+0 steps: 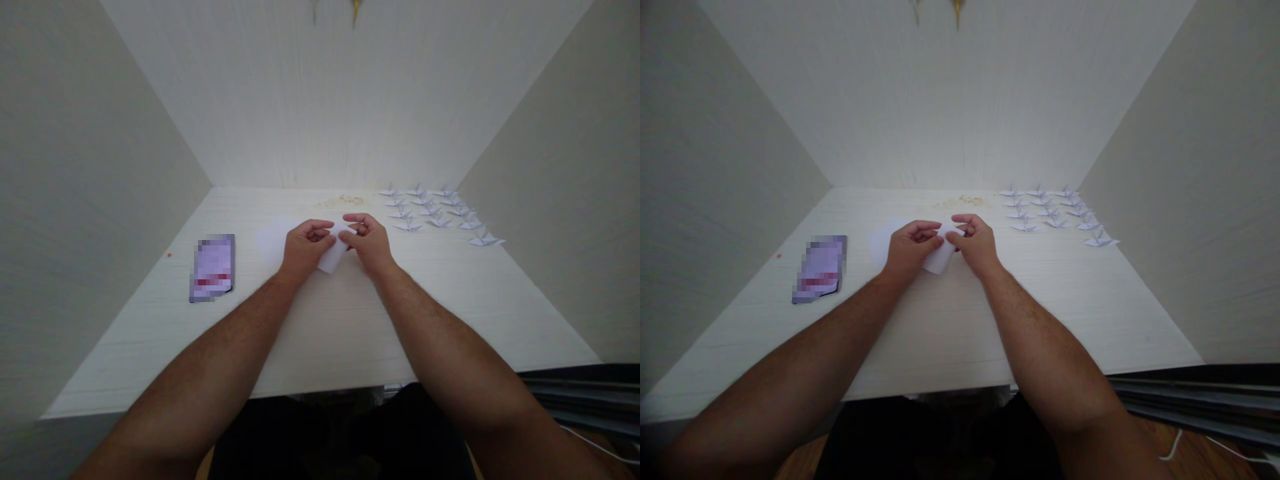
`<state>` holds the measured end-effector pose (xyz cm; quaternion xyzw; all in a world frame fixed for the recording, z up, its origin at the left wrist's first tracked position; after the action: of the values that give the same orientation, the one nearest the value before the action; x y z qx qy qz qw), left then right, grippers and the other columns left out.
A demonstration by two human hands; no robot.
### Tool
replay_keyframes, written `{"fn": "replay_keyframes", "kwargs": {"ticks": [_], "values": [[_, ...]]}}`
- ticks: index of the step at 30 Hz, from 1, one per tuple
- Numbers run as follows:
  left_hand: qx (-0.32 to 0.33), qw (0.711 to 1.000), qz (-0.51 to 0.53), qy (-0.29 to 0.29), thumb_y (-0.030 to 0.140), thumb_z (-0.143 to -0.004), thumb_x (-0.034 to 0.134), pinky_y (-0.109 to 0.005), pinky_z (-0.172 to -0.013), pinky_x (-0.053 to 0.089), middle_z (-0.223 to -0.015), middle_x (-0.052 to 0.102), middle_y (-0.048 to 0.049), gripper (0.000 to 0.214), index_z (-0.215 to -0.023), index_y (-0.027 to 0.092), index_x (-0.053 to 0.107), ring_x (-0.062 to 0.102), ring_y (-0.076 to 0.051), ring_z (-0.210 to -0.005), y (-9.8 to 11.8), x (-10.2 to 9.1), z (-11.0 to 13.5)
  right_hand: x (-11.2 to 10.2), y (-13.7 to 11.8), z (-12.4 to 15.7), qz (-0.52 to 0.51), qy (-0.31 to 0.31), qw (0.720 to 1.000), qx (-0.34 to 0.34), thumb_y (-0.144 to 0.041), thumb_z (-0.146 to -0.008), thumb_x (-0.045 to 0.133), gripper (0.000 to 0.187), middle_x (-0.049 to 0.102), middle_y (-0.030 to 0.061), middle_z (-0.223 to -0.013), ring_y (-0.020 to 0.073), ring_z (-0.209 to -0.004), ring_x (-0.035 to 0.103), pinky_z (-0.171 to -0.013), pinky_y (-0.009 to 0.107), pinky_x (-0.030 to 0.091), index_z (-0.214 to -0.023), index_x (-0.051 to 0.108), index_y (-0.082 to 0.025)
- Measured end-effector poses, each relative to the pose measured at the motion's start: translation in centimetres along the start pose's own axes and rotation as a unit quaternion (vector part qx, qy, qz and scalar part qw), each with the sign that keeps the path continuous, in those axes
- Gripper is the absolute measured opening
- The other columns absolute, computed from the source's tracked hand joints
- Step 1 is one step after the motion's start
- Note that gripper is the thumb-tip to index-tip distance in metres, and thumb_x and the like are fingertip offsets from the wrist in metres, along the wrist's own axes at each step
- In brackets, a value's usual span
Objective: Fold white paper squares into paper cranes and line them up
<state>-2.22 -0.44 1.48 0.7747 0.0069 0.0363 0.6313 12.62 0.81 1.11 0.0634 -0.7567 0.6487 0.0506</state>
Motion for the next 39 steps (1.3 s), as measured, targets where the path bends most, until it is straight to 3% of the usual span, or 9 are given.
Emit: {"fn": "replay_keyframes", "kwargs": {"ticks": [18, 28, 39], "values": [[-0.015, 1.0, 0.004, -0.009, 0.025, -0.062, 0.08, -0.027, -0.062, 0.053, -0.075, 0.072, -0.0019, 0.031, -0.09, 0.017, 0.071, 0.066, -0.015, -0.067, -0.3, 0.0, 0.0, 0.0, 0.3, -0.1, 0.008, 0.001, 1.0, -0.007, -0.028, -0.061, 0.077, 0.039, 0.062, -0.0063, -0.065, 0.0108, -0.056, 0.054, -0.056, 0.027, 0.045, -0.097, 0.061, -0.022], [-0.04, 0.999, -0.009, 0.018, 0.03, -0.064, 0.079, -0.023, -0.054, 0.044, -0.066, 0.068, -0.0001, 0.019, -0.074, 0.017, 0.07, 0.058, -0.012, -0.058, -0.8, -0.2, -0.2, 0.2, 0.3, 0.2, 0.093, -0.021, 0.994, -0.045, -0.028, -0.064, 0.076, 0.038, 0.06, -0.0068, -0.063, 0.0087, -0.051, 0.044, -0.051, 0.024, 0.034, -0.099, 0.063, -0.021], [-0.037, 0.999, -0.004, 0.023, 0.03, -0.063, 0.079, -0.025, -0.056, 0.044, -0.064, 0.066, 0.0001, 0.018, -0.073, 0.016, 0.071, 0.057, -0.012, -0.059, -0.8, -0.1, -0.2, 0.2, 0.0, 0.2, 0.076, -0.037, 0.996, -0.04, -0.028, -0.063, 0.077, 0.04, 0.063, -0.0056, -0.065, 0.0093, -0.052, 0.047, -0.052, 0.026, 0.035, -0.099, 0.063, -0.021]]}}
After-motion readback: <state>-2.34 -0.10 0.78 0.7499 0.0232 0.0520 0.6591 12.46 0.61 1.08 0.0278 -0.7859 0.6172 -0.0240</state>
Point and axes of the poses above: each hand's wrist, its own z-axis away from the middle knuckle, its own x-axis out of the palm, y = z × x, the point moved 1 cm from there along -z, towards the middle knuckle
